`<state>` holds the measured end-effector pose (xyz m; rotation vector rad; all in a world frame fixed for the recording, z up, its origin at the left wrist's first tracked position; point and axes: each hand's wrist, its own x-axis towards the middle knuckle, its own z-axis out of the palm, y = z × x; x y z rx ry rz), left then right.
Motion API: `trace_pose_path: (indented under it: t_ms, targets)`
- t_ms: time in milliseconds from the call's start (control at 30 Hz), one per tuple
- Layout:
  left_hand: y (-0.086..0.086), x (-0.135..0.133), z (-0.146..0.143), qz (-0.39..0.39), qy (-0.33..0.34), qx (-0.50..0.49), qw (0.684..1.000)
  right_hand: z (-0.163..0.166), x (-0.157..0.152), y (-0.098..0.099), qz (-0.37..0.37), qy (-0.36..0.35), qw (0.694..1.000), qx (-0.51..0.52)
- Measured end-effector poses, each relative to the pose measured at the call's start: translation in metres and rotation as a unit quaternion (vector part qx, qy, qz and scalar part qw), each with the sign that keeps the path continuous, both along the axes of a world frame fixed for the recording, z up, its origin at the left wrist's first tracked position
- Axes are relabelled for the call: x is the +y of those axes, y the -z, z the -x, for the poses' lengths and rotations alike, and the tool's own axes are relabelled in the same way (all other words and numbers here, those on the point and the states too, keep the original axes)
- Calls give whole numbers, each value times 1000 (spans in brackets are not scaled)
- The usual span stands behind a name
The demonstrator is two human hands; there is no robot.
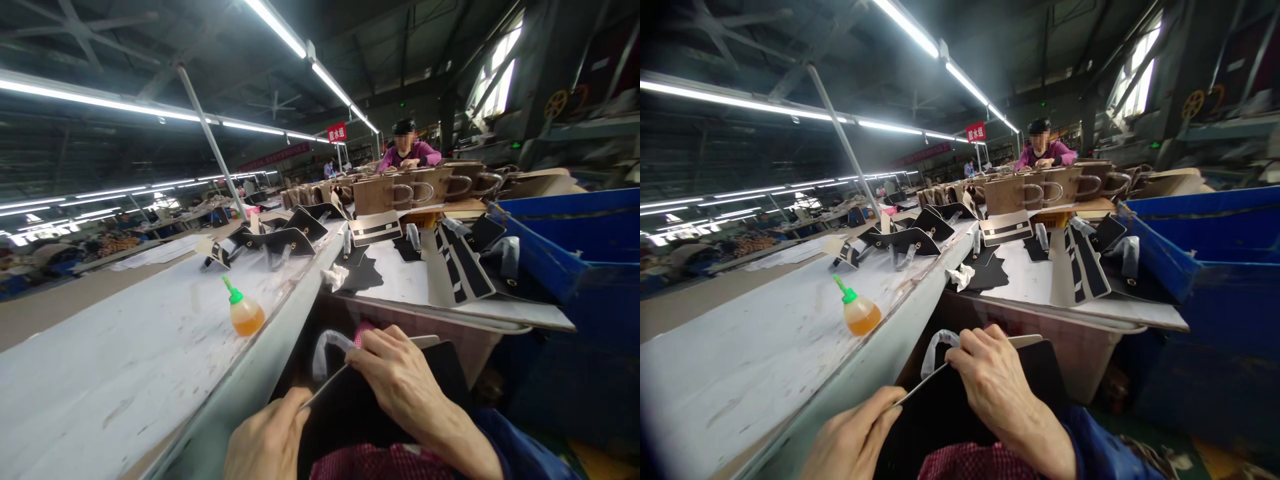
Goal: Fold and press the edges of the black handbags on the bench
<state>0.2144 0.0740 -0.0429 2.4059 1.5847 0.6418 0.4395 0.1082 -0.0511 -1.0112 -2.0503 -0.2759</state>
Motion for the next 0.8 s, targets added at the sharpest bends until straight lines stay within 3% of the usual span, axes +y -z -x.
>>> trace_pose_path:
  t_ms: [100, 233, 333, 467, 600, 733, 800]
  targets:
    - [0, 10, -24, 52, -70, 119, 989, 15, 1, 2, -10, -18, 999, -28]
    - [-1, 19, -60, 69, -96, 118, 986, 22, -4, -6, -36, -11, 998, -42]
    - [2, 22, -62, 9, -103, 83, 991, 7, -13, -14, -64, 16, 997, -39]
    - [8, 22, -38, -95, -104, 25, 990, -34, -22, -17, -90, 58, 994, 10]
    - [7, 18, -17, -128, -44, -58, 989, -62, -12, -4, 25, 42, 983, 178]
    - [-2, 10, -14, -129, 21, -96, 987, -63, 7, 7, 118, -16, 935, 333]
    - [-7, 4, -15, -120, 36, -112, 986, -61, 11, 6, 198, -57, 897, 392]
